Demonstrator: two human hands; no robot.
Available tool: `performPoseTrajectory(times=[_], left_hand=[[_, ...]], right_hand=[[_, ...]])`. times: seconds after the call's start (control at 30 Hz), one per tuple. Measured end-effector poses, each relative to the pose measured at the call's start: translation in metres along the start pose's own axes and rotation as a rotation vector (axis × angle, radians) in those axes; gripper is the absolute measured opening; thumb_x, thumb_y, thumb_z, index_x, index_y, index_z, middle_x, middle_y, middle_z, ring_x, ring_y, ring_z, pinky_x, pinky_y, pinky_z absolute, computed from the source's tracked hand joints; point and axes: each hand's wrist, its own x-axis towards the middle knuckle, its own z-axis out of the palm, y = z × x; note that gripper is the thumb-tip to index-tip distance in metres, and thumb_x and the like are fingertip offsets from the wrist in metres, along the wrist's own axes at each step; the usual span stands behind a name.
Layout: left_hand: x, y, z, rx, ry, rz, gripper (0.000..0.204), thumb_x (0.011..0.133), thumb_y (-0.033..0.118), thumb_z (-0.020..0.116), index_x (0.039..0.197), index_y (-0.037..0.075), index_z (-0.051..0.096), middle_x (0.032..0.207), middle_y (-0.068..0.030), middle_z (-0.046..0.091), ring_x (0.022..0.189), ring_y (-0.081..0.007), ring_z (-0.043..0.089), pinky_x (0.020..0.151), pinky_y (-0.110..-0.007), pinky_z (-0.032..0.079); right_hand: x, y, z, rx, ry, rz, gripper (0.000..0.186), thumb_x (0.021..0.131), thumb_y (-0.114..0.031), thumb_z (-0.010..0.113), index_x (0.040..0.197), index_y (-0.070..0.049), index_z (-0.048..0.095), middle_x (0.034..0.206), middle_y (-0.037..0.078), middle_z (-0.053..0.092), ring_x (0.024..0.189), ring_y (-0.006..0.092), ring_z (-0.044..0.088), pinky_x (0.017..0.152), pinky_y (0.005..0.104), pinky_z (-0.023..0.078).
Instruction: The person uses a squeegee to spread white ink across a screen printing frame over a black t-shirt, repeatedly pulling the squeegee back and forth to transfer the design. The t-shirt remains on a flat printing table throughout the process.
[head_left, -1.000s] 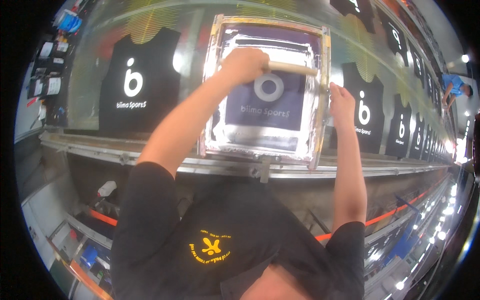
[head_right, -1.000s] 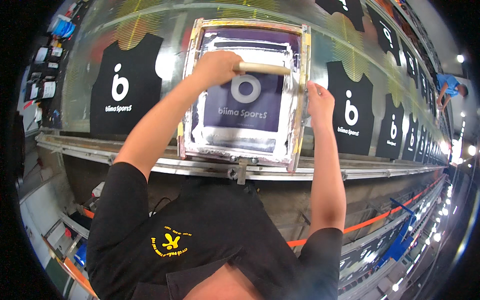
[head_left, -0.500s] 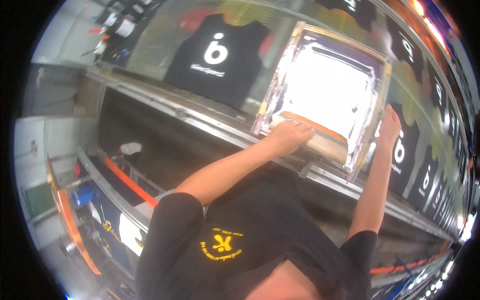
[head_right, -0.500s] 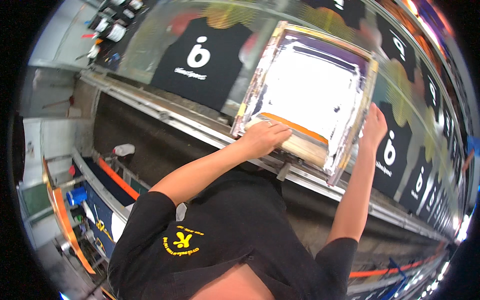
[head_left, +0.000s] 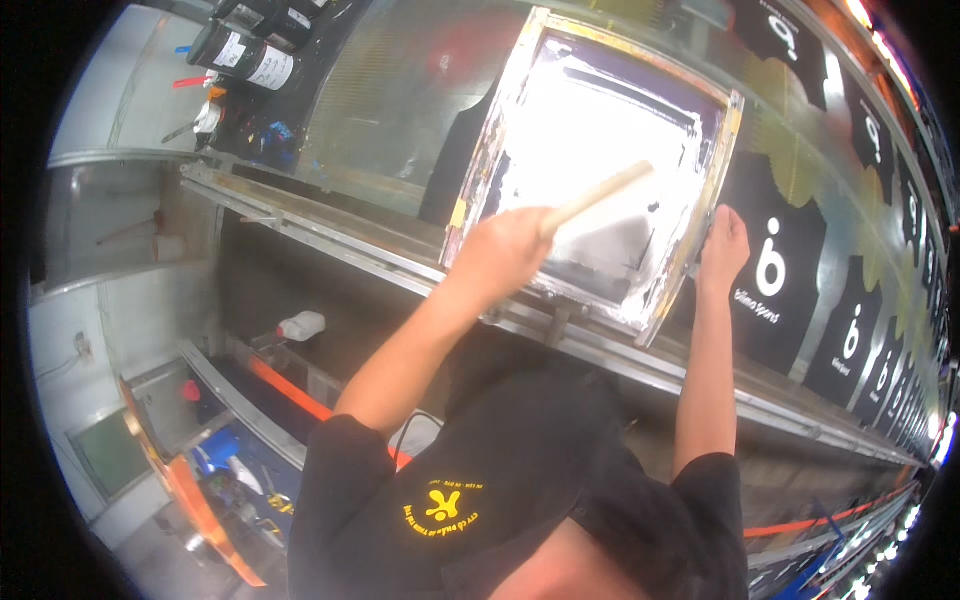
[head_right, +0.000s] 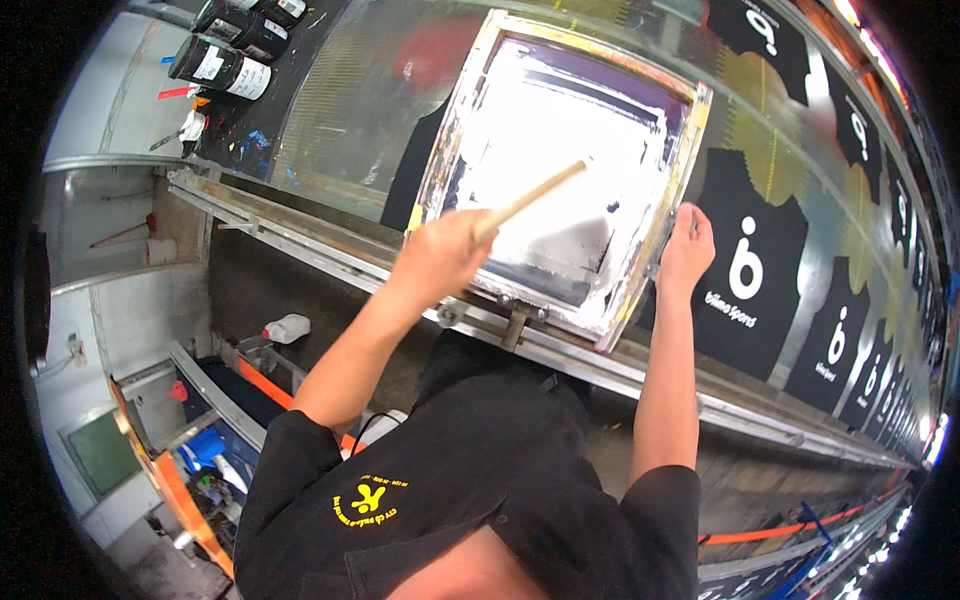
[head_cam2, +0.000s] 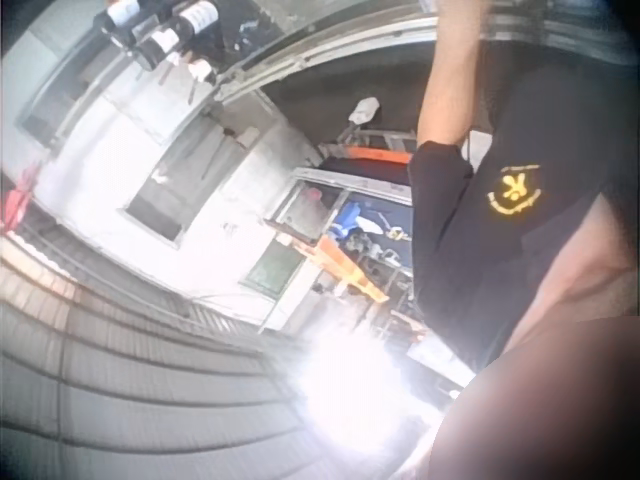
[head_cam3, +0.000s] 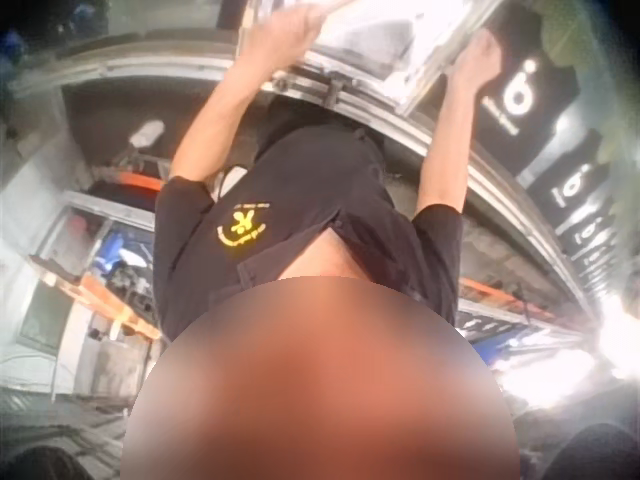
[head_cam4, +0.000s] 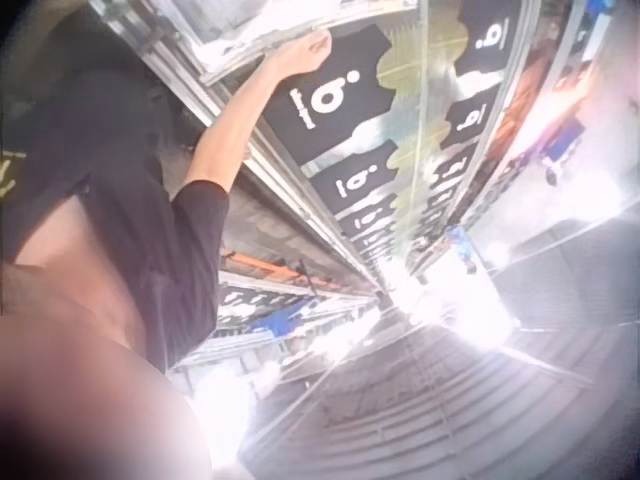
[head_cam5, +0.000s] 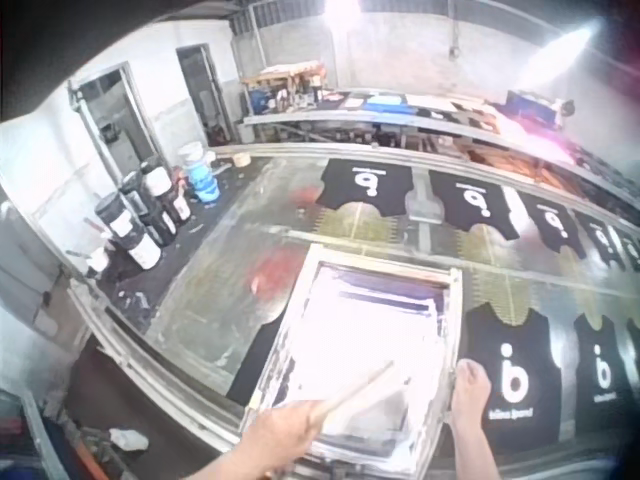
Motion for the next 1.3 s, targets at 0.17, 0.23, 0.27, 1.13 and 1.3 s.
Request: performPoseTrajectory(times=[0.17,0.23,0.27,1.13,1.3], left_hand=[[0.028,-0.072,-0.053,0.105,0.153,-0.178,0.022,0.098,0.024,0.074,0.098,0.002,0.072,0.086,-0.0204,0.073,0.081,-0.0427,0.072,0.073,-0.052,0.057],[0.044,-0.08,-0.066,0.175,0.16,-0.282,0.021,0.096,0.024,0.072,0.097,0.004,0.071,0.089,-0.0201,0.073,0.082,-0.0423,0.072,0.075,-0.052,0.057],[0.05,-0.086,-0.07,0.205,0.148,-0.352,0.027,0.096,0.029,0.072,0.094,0.002,0.072,0.089,-0.0211,0.074,0.083,-0.0428,0.073,0.074,-0.053,0.057],[0.155,-0.113,0.011,0.585,-0.146,-0.36,0.041,0.096,0.034,0.076,0.098,-0.007,0.074,0.093,-0.0309,0.077,0.094,-0.0496,0.075,0.087,-0.056,0.058],[0.159,-0.115,0.012,0.513,-0.181,-0.251,0.036,0.096,0.036,0.076,0.107,0.001,0.077,0.096,-0.026,0.078,0.095,-0.0458,0.076,0.087,-0.055,0.058]], right_hand=[[-0.041,-0.029,0.068,-0.115,0.004,-0.059,0.029,0.107,-0.023,0.074,0.121,0.002,0.073,0.105,0.007,0.075,0.092,0.0106,0.067,0.081,0.0278,0.054],[-0.047,-0.033,0.083,-0.192,0.024,-0.052,0.03,0.105,-0.026,0.075,0.121,0.0,0.074,0.105,0.008,0.076,0.094,0.0129,0.068,0.084,0.0306,0.054],[-0.045,-0.03,0.088,-0.381,0.072,-0.129,0.037,0.103,-0.035,0.076,0.122,-0.004,0.075,0.106,0.011,0.077,0.096,0.019,0.07,0.089,0.0354,0.055],[-0.042,-0.024,0.068,-0.485,-0.022,0.075,0.056,0.096,-0.053,0.075,0.133,-0.011,0.067,0.09,0.014,0.077,0.088,0.0315,0.077,0.082,0.0442,0.057],[-0.039,-0.023,0.067,-0.475,0.004,0.055,0.057,0.097,-0.053,0.074,0.134,-0.011,0.067,0.089,0.015,0.077,0.087,0.032,0.077,0.082,0.0445,0.057]])
